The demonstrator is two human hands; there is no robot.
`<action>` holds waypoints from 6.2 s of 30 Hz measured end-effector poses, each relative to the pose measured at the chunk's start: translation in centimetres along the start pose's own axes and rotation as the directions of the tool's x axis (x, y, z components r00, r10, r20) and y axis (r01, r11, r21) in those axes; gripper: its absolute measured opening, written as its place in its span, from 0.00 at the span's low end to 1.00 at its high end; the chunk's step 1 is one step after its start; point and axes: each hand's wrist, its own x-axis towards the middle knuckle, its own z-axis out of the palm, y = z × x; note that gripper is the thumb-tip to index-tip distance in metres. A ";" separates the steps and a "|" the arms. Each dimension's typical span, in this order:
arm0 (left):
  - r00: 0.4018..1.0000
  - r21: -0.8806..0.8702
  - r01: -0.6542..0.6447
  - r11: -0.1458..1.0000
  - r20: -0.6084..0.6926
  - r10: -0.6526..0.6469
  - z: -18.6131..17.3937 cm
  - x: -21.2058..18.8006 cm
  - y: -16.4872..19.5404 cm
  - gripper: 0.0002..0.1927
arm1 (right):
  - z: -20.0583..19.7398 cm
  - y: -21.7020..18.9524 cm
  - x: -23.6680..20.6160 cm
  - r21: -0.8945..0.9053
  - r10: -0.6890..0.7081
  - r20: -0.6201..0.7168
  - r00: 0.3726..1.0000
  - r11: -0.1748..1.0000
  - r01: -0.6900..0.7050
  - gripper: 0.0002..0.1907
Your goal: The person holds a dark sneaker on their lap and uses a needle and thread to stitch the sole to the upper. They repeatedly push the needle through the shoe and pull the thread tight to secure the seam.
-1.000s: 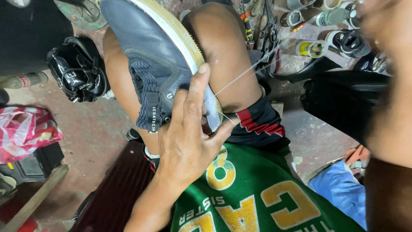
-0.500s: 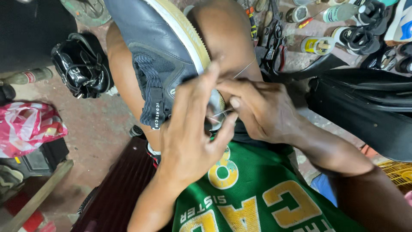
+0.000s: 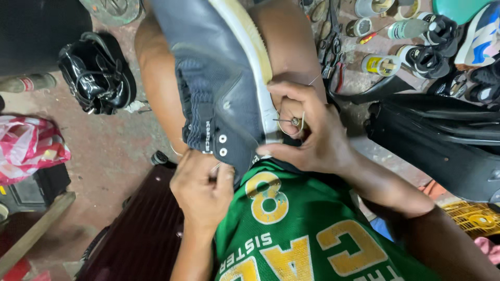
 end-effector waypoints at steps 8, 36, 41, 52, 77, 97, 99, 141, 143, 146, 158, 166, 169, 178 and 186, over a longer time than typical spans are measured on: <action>0.770 -0.497 0.369 0.785 -0.310 -0.558 -2.7 -5.7 -10.1 0.26 | 2.0 0.3 0.9 -0.014 -0.011 -0.095 0.995 1.000 0.010 0.45; 0.967 0.119 0.188 0.975 -0.197 -0.163 -3.2 5.2 1.5 0.03 | 3.4 0.1 1.1 0.020 0.035 -0.145 0.989 0.999 -0.032 0.46; 0.953 0.140 0.118 0.983 0.261 -0.152 -1.5 4.1 -1.3 0.06 | 3.1 -0.7 1.1 -0.062 0.068 -0.088 0.994 0.995 -0.073 0.46; 0.982 -0.271 0.146 0.951 0.156 -0.106 0.4 4.1 -2.1 0.06 | -1.5 -0.9 -0.2 -0.495 -0.019 0.013 1.000 0.869 0.023 0.50; 0.907 -0.104 0.218 0.970 0.388 -0.162 1.5 4.6 -3.8 0.27 | 4.8 -0.2 4.9 -0.013 -0.287 -0.221 0.932 0.956 0.292 0.13; 0.954 -0.308 0.075 0.948 0.298 0.022 0.2 4.4 -4.5 0.32 | 4.1 2.2 5.7 0.684 -0.136 -0.221 0.966 0.684 0.253 0.14; 0.835 -0.408 0.210 0.889 0.548 0.054 -1.3 4.9 -4.2 0.23 | 3.2 2.0 5.1 0.666 -0.071 -0.253 0.965 0.711 0.227 0.10; 0.899 -0.530 0.412 0.741 0.367 -0.238 1.2 4.7 -0.9 0.15 | -0.9 -0.8 0.8 -0.300 -0.115 -0.063 0.991 0.950 0.092 0.17; 0.914 -0.419 0.366 0.831 0.329 -0.236 1.0 5.0 -0.2 0.14 | -1.3 -1.6 1.0 -0.417 -0.150 -0.022 0.988 0.900 0.128 0.17; 0.970 -0.335 0.185 0.924 0.215 -0.117 0.8 5.4 0.5 0.17 | -2.0 -3.1 1.5 -0.545 -0.132 0.068 0.989 0.825 0.148 0.17; 0.963 -0.447 0.248 0.860 0.208 -0.169 0.6 5.7 -0.2 0.13 | -1.4 -5.7 5.9 -0.709 -0.156 0.334 0.930 0.608 0.357 0.11; 0.950 -0.504 0.298 0.811 0.239 -0.200 0.6 6.0 0.1 0.11 | -0.9 -3.6 7.1 -0.670 -0.124 0.362 0.924 0.654 0.350 0.06; 0.944 -0.434 0.327 0.839 0.198 -0.265 0.2 4.9 0.8 0.09 | -1.6 -2.7 6.5 -0.604 -0.171 0.339 0.925 0.715 0.353 0.08; 0.861 -0.223 0.367 0.903 -0.287 -0.421 -6.4 -0.3 -1.1 0.05 | -4.1 0.1 4.5 -0.423 -0.077 0.157 0.985 0.896 0.137 0.06; 0.986 -0.291 0.137 0.947 -0.055 -0.159 -3.5 0.2 -1.5 0.22 | -5.3 1.2 4.4 -0.198 0.098 0.119 0.988 0.978 -0.073 0.03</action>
